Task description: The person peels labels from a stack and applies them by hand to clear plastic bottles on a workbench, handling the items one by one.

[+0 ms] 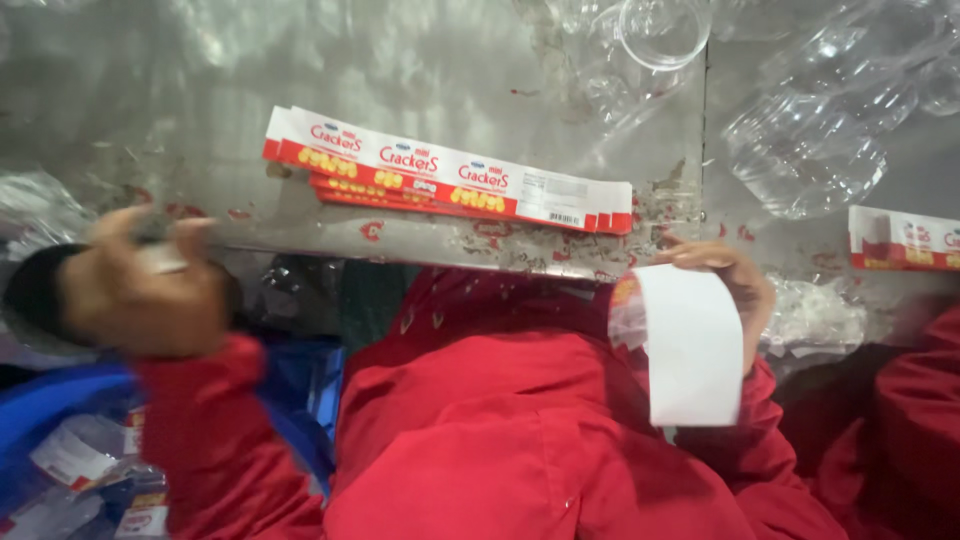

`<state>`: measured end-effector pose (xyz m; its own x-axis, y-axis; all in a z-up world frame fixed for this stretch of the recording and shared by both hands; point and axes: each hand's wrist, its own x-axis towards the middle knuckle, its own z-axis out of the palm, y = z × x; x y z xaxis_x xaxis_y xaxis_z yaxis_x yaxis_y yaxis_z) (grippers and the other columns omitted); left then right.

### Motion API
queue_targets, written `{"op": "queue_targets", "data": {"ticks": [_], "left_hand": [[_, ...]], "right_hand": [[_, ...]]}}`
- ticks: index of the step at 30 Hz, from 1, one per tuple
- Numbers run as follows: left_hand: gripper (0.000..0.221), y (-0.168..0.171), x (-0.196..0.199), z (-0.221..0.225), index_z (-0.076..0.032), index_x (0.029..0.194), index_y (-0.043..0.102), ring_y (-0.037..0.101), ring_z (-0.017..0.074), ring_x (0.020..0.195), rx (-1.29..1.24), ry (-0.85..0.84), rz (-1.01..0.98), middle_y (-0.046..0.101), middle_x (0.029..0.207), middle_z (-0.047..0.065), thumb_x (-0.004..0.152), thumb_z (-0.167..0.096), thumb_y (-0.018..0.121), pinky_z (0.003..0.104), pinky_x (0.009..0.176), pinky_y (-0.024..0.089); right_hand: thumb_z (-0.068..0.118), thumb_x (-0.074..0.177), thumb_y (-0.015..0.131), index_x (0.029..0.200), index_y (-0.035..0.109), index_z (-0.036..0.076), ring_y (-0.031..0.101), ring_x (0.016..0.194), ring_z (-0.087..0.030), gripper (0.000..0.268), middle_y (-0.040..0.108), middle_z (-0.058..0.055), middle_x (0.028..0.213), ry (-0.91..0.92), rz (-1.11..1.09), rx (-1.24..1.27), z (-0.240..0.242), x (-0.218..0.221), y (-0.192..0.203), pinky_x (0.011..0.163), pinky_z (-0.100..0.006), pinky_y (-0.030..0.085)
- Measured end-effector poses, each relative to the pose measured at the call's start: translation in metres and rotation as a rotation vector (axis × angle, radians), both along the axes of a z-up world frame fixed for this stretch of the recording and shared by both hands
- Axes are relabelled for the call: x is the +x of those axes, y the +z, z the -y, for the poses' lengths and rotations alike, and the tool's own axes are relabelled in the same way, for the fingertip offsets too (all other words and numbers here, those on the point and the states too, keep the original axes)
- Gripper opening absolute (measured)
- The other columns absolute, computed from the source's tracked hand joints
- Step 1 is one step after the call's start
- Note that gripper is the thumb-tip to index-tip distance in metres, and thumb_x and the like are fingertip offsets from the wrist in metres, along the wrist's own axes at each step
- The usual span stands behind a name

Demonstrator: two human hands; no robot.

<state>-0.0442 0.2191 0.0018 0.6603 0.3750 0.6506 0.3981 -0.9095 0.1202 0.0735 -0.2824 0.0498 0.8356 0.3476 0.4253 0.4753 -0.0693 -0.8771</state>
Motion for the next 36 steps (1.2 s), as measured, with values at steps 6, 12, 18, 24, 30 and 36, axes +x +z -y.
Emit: {"op": "queue_targets", "data": {"ticks": [6,12,18,24,30,36], "left_hand": [[0.061,-0.066,-0.038,-0.086,-0.005,0.127,0.060,0.051,0.0448,0.126,0.027,0.297,-0.218,0.062,0.124,0.021,0.105,-0.061,0.046,0.056,0.104,0.041],[0.073,-0.026,0.001,-0.028,0.001,0.137,0.055,0.042,0.0465,0.139,-0.080,0.034,0.185,0.050,0.149,0.030,0.109,-0.064,0.037,0.062,0.115,0.030],[0.115,0.005,0.056,0.111,0.009,0.160,0.029,0.038,0.0483,0.153,-0.419,-0.892,0.101,0.039,0.163,0.030,0.094,-0.085,0.039,0.057,0.131,0.027],[0.096,0.033,0.066,0.203,0.002,0.144,0.043,0.060,0.0359,0.128,-0.776,-1.356,0.072,0.059,0.140,0.023,0.079,-0.058,0.080,0.044,0.108,0.048],[0.034,0.022,0.089,0.178,-0.006,0.121,0.069,0.074,0.0166,0.092,-0.632,-0.899,0.128,0.075,0.104,0.012,0.089,-0.007,0.082,0.029,0.083,0.059],[0.040,0.023,0.101,0.130,-0.009,0.129,0.064,0.073,0.0052,0.104,-1.133,-0.889,0.129,0.073,0.107,0.004,0.092,-0.014,0.077,0.021,0.091,0.058]], "right_hand": [[-0.004,0.088,0.072,0.112,0.065,0.002,0.069,0.109,-0.022,0.026,0.068,-0.012,0.109,-0.176,-0.162,0.188,-0.004,-0.007,-0.020,0.106,-0.039,0.055],[-0.006,0.086,0.069,0.116,0.063,0.002,0.068,0.107,-0.021,0.032,0.069,-0.011,0.116,-0.255,-0.327,0.398,-0.009,-0.008,-0.010,0.095,-0.034,0.055],[0.003,0.094,0.069,0.117,0.072,0.004,0.060,0.069,-0.008,0.023,0.071,-0.007,0.095,-0.081,-0.328,0.044,-0.020,-0.012,-0.006,0.059,-0.025,0.049],[0.005,0.089,0.081,0.102,0.077,0.004,0.048,0.059,-0.007,0.014,0.066,-0.003,0.073,-0.236,-0.179,-0.291,-0.020,-0.020,-0.005,0.051,-0.026,0.038],[0.008,0.094,0.075,0.118,0.070,0.006,0.063,0.089,-0.002,0.024,0.073,-0.003,0.098,0.105,-0.422,-0.007,0.016,-0.031,-0.023,0.078,-0.023,0.051],[0.011,0.087,0.077,0.114,0.073,0.006,0.072,0.083,-0.011,0.028,0.075,-0.003,0.094,0.073,-0.353,-0.508,0.052,-0.033,-0.048,0.073,-0.030,0.057]]}}
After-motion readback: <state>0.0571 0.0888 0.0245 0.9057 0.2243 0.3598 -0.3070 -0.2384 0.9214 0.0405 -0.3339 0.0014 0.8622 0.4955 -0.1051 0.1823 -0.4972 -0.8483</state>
